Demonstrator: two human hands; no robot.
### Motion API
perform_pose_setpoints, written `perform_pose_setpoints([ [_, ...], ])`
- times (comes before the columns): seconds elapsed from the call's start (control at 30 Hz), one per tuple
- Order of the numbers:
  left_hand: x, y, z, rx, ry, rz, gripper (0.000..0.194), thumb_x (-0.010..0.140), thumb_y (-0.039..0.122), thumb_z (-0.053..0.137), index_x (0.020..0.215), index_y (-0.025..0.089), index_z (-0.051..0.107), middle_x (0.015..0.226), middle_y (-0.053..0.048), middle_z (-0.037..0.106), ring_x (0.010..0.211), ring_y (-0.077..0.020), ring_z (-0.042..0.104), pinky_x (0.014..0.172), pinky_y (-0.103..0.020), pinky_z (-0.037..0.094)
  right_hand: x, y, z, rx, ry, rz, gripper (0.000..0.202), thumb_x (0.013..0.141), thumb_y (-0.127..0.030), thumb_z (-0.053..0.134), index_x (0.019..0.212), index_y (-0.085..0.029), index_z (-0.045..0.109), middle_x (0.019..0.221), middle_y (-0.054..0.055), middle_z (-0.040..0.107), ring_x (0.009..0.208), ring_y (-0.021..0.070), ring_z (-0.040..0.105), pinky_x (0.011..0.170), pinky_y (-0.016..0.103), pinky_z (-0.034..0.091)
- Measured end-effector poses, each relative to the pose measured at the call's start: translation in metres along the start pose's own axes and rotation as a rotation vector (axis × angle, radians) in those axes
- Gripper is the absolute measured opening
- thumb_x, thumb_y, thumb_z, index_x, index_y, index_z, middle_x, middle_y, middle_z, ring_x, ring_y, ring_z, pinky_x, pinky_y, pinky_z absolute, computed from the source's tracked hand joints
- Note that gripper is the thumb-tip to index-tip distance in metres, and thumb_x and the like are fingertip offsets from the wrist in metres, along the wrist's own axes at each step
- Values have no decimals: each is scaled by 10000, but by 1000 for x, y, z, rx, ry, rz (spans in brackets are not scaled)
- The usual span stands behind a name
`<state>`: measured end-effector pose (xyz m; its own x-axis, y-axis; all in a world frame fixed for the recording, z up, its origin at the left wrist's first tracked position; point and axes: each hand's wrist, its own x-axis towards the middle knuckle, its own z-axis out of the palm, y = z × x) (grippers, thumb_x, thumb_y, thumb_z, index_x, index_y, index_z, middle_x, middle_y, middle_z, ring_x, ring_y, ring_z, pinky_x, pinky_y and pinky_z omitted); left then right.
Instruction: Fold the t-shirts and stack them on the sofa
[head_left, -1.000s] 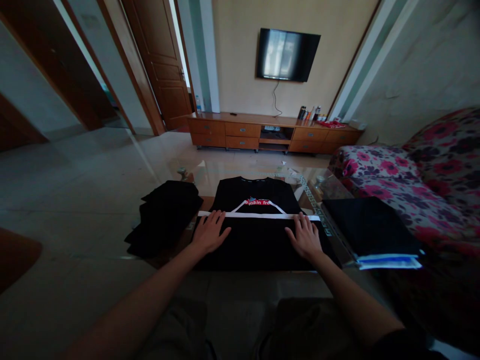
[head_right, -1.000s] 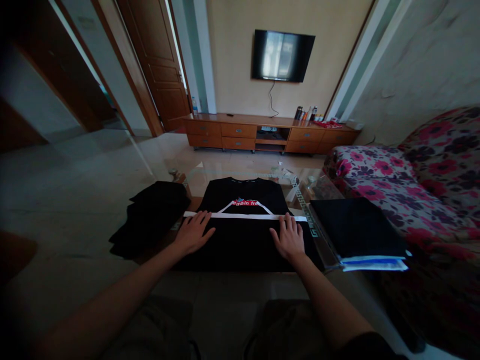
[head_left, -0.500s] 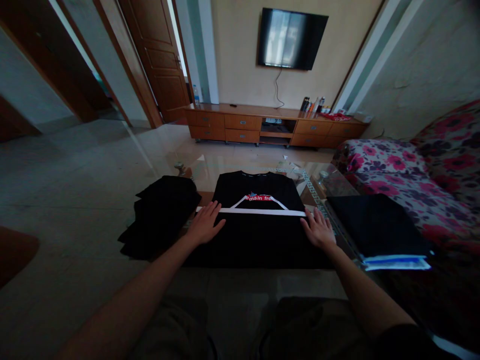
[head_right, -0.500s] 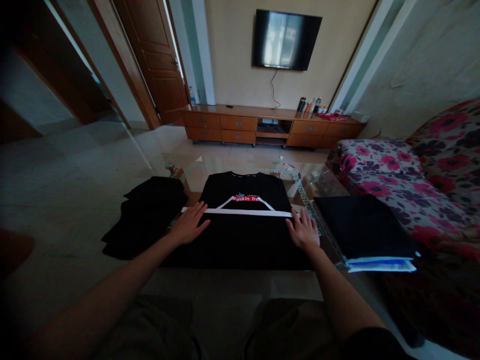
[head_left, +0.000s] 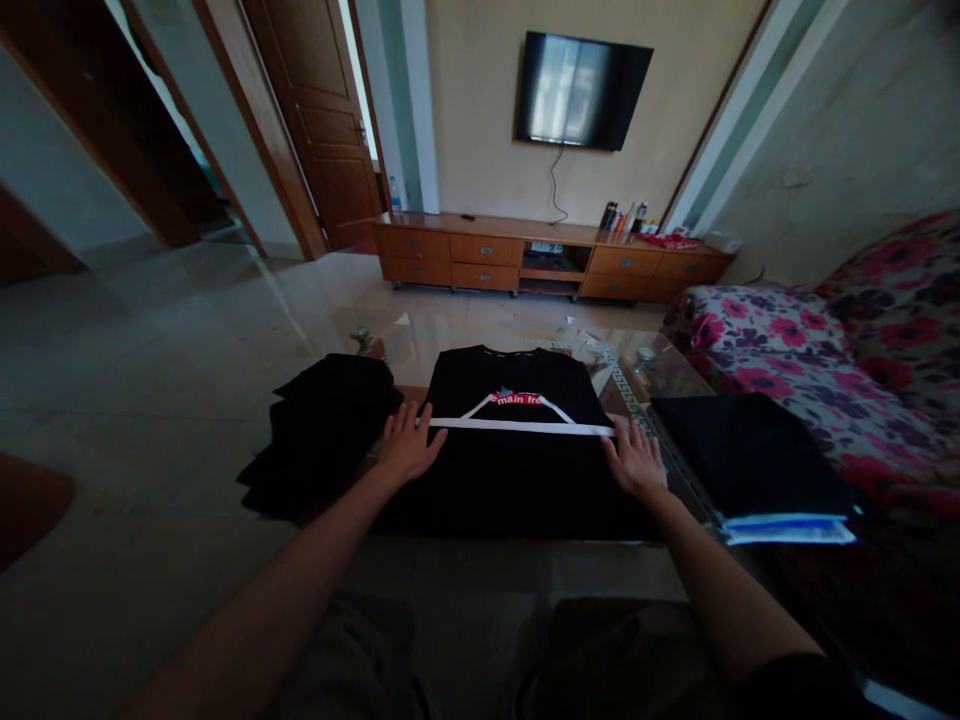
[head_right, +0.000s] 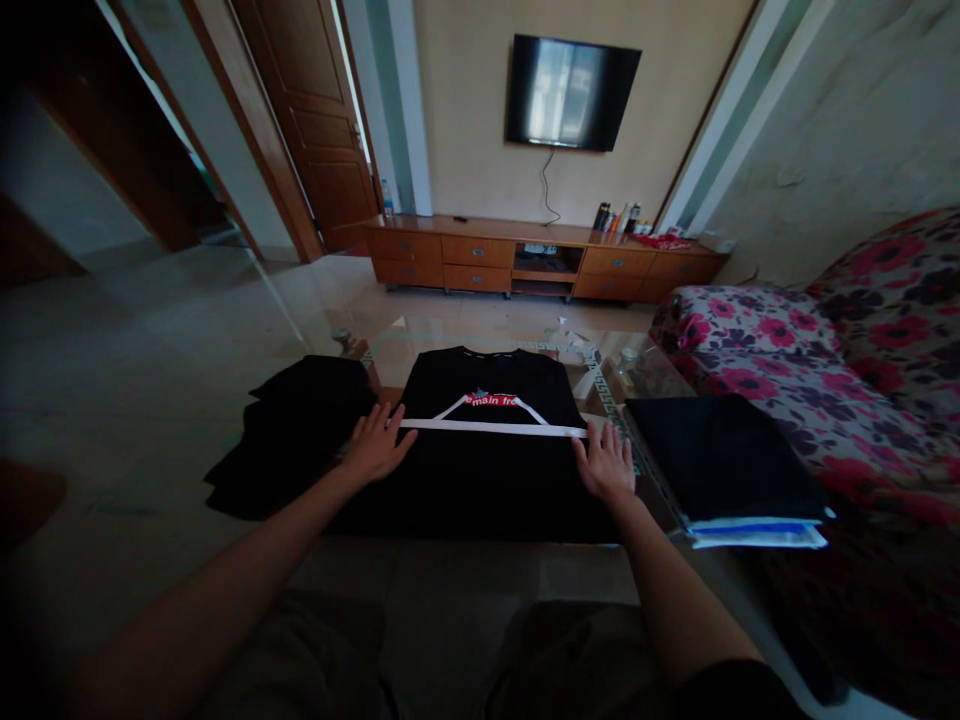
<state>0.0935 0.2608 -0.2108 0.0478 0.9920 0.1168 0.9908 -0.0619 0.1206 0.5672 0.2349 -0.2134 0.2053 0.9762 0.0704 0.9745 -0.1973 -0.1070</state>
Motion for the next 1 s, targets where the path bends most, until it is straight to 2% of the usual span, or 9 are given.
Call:
perform_pose_setpoints([
  [0.1, 13, -5, -4, -32, 11, 37, 766, 1013, 611, 236, 1587, 116, 351, 1647, -186, 329, 1556, -338, 221, 1248, -521, 176, 14, -7, -6, 38, 78, 30, 794, 1034, -614, 170, 1611, -82, 292, 1669, 206, 241, 1556, 322, 201, 1260, 508, 105],
  [0.17, 27, -9, -6, -73, 20, 56, 751, 1016, 588, 259, 1577, 98, 350, 1624, -191, 370, 1529, -329, 289, 1233, -477, 236, 32, -14, -10, 72, 117, 34, 779, 1028, -590, 234, 1597, -61, 297, 1644, 219, 294, 1533, 338, 256, 1249, 513, 149],
  [0.27, 54, -15, -6, -143, 43, 44, 701, 1003, 550, 327, 1547, 111, 386, 1535, -198, 480, 1413, -335, 455, 1156, -448, 364, 67, -24, -14, 141, 113, 33, 756, 998, -543, 356, 1574, -55, 325, 1572, 240, 402, 1459, 375, 374, 1201, 514, 265],
  [0.33, 76, -18, -3, -171, 65, 28, 670, 986, 521, 376, 1504, 99, 438, 1456, -215, 541, 1349, -354, 507, 1125, -465, 395, 94, -31, -14, 210, 98, 34, 731, 969, -496, 426, 1542, -45, 376, 1524, 257, 451, 1415, 392, 424, 1167, 504, 321],
  [0.5, 137, -24, 11, -310, 115, -78, 580, 941, 414, 491, 1417, 84, 525, 1355, -213, 608, 1288, -333, 561, 1118, -449, 411, 161, -40, -3, 326, 105, 41, 616, 929, -358, 490, 1445, -20, 499, 1434, 261, 547, 1388, 368, 459, 1179, 486, 313],
  [0.63, 182, -31, 25, -491, 103, -193, 556, 915, 373, 581, 1395, 96, 545, 1284, -187, 656, 1106, -265, 666, 1012, -382, 486, 204, -41, 10, 382, 96, 61, 567, 918, -304, 529, 1413, -29, 542, 1400, 241, 589, 1311, 315, 545, 1147, 410, 369],
  [0.73, 211, -34, 37, -613, 87, -248, 553, 909, 360, 629, 1395, 110, 545, 1246, -168, 686, 1013, -215, 696, 946, -333, 509, 229, -43, 20, 430, 85, 106, 572, 890, -300, 594, 1397, -40, 560, 1367, 233, 617, 1242, 308, 602, 1106, 414, 422],
  [0.87, 242, -30, 46, -651, 93, -294, 561, 914, 357, 646, 1405, 108, 533, 1248, -168, 695, 1026, -198, 704, 944, -311, 505, 256, -45, 29, 504, 80, 173, 532, 852, -293, 667, 1330, -68, 611, 1301, 211, 660, 1198, 299, 630, 1081, 421, 453],
  [1.0, 254, -21, 43, -716, 135, -349, 611, 831, 422, 749, 1333, 108, 599, 1177, -171, 729, 1059, -272, 705, 941, -363, 517, 275, -47, 30, 622, 48, 205, 449, 761, -257, 773, 1165, -85, 684, 1114, 168, 731, 1066, 280, 686, 976, 398, 527],
])
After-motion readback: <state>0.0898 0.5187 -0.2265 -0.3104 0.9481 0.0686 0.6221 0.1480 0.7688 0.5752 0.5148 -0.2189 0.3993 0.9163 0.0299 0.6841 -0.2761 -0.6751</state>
